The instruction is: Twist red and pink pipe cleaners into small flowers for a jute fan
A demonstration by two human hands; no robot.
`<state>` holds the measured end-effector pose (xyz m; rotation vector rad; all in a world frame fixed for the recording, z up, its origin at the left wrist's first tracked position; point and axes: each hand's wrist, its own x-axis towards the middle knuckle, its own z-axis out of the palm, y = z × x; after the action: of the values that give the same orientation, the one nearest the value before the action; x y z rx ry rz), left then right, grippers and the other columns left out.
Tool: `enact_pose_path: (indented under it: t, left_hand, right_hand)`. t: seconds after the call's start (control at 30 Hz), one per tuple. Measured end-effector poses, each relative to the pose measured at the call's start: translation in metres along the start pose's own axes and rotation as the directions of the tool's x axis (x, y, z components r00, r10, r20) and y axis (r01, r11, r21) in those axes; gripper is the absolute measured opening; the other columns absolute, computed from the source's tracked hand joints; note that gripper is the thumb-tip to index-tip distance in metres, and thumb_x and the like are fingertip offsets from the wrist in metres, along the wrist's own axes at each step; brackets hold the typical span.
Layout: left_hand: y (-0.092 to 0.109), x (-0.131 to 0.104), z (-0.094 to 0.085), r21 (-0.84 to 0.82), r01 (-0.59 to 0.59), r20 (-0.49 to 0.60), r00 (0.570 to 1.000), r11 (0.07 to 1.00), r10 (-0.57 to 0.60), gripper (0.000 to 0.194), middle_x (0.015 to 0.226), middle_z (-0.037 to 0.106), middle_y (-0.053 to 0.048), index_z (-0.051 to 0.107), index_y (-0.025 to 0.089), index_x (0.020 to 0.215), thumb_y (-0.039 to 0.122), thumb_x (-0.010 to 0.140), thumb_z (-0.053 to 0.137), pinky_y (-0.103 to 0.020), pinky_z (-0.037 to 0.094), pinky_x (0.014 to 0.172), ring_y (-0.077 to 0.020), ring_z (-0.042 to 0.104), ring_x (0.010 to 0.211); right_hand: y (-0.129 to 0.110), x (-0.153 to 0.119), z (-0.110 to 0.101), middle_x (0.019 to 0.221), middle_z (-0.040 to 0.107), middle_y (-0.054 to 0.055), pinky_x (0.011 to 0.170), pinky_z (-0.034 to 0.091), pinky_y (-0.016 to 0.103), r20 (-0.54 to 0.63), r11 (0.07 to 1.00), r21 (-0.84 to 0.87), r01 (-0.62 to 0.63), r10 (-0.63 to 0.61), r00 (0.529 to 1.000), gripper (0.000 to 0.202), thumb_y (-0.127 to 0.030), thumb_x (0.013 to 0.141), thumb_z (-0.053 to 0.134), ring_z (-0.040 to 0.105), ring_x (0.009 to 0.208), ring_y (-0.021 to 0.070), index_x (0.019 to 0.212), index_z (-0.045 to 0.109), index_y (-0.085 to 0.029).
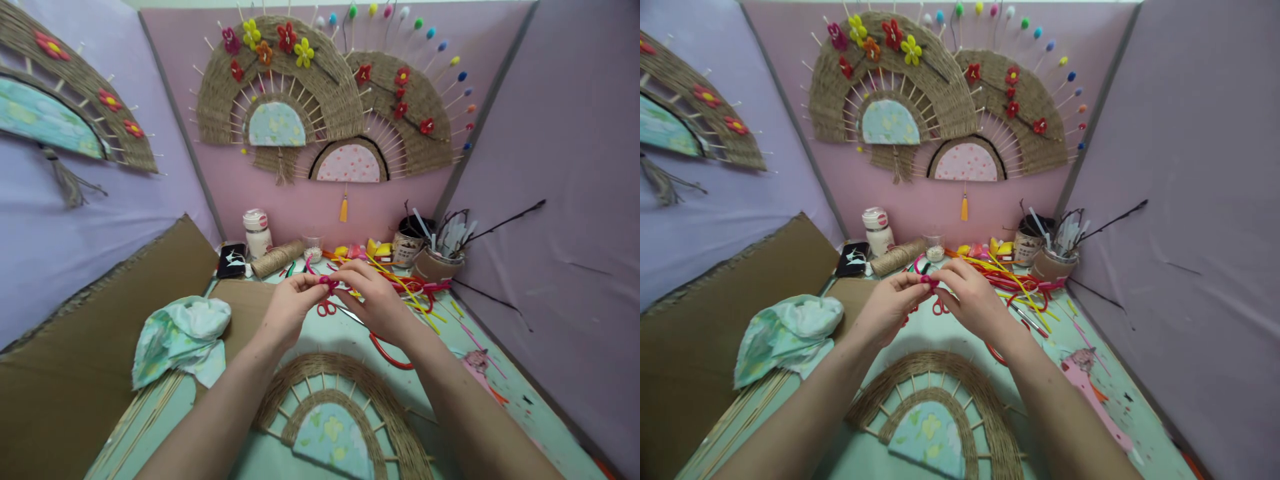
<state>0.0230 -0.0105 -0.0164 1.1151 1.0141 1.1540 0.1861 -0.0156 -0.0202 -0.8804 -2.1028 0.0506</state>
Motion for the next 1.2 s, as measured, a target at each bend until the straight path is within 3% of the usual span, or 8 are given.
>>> enact_pose_path:
  t: [0.3,0.5,0.6,0.7,0.77,0.87,1.07,1.2]
  left_hand:
    - [0.000,0.002,-0.003,-0.013,0.041,0.070,0.997,0.999,-0.040,0.015,0.064,0.064,-0.001,0.062,0.014,0.068,0.022,0.060,0.072,-0.022,0.043,0.057,-0.0100,0.058,0.059]
    - [-0.003,-0.001,0.003,0.085,-0.105,0.013,0.994,0.991,0.104,0.011,0.063,0.063,0.000,0.063,0.015,0.070,0.023,0.064,0.069,-0.020,0.042,0.049,-0.0097,0.055,0.054]
    - [-0.009,-0.002,0.008,0.164,-0.230,-0.004,0.972,0.959,0.234,0.010,0.068,0.065,-0.001,0.064,0.015,0.074,0.024,0.068,0.065,-0.022,0.045,0.054,-0.0119,0.058,0.061]
    - [-0.016,-0.005,0.011,0.285,-0.356,-0.010,0.927,0.890,0.374,0.008,0.077,0.067,-0.004,0.065,0.016,0.077,0.021,0.072,0.061,-0.026,0.048,0.068,-0.0152,0.061,0.073]
    - [-0.020,-0.008,0.012,0.393,-0.457,0.015,0.871,0.798,0.491,0.009,0.084,0.068,-0.005,0.067,0.018,0.078,0.018,0.074,0.059,-0.029,0.047,0.079,-0.0172,0.061,0.082]
    - [-0.026,-0.010,0.014,0.472,-0.530,0.050,0.814,0.705,0.579,0.012,0.088,0.068,-0.006,0.067,0.021,0.078,0.015,0.075,0.057,-0.032,0.042,0.088,-0.0190,0.059,0.090]
    - [-0.029,-0.003,0.016,0.316,-0.314,-0.051,0.937,0.895,0.347,0.007,0.075,0.066,-0.003,0.064,0.017,0.077,0.018,0.073,0.059,-0.026,0.047,0.068,-0.0143,0.060,0.069]
    - [-0.028,0.003,0.012,0.213,-0.198,-0.028,0.978,0.957,0.208,0.006,0.066,0.063,-0.001,0.062,0.015,0.072,0.020,0.069,0.063,-0.023,0.044,0.060,-0.0111,0.056,0.060]
  right_hand:
    - [0.002,0.000,-0.001,0.088,0.061,0.009,0.075,0.046,0.032,0.028,0.989,-0.121,0.091,-0.088,0.996,0.013,-0.019,0.088,0.047,0.055,0.085,0.0190,0.089,0.060,-0.017]
    - [-0.007,0.000,0.003,0.074,0.056,0.004,0.068,0.041,0.028,-0.049,0.989,-0.048,-0.143,0.141,0.989,0.012,-0.018,0.083,0.051,0.052,0.074,0.0160,0.072,0.055,-0.017]
    - [-0.010,0.002,0.006,0.066,0.054,0.000,0.059,0.038,0.024,-0.059,0.934,0.089,-0.346,0.352,0.934,0.013,-0.016,0.077,0.052,0.049,0.063,0.0128,0.065,0.050,-0.018]
    - [-0.009,0.003,0.009,0.057,0.049,-0.003,0.049,0.033,0.022,0.033,0.804,0.242,-0.544,0.553,0.833,0.011,-0.017,0.072,0.052,0.043,0.052,0.0101,0.061,0.048,-0.018]
    - [-0.007,0.004,0.009,0.053,0.046,-0.004,0.046,0.030,0.021,0.098,0.718,0.321,-0.618,0.624,0.776,0.011,-0.019,0.069,0.052,0.040,0.049,0.0094,0.060,0.046,-0.019]
    - [-0.006,0.003,0.009,0.051,0.045,-0.005,0.045,0.029,0.021,0.127,0.671,0.350,-0.654,0.657,0.743,0.012,-0.021,0.066,0.052,0.039,0.048,0.0093,0.057,0.044,-0.019]
    - [-0.010,0.002,0.009,0.052,0.050,-0.003,0.049,0.029,0.022,0.042,0.759,0.165,-0.630,0.633,0.773,0.010,-0.021,0.067,0.052,0.042,0.050,0.0102,0.057,0.049,-0.018]
    - [-0.002,0.002,0.006,0.053,0.049,-0.003,0.049,0.029,0.022,0.161,0.717,0.236,-0.656,0.637,0.754,0.021,-0.029,0.074,0.052,0.041,0.051,0.0103,0.057,0.052,-0.017]
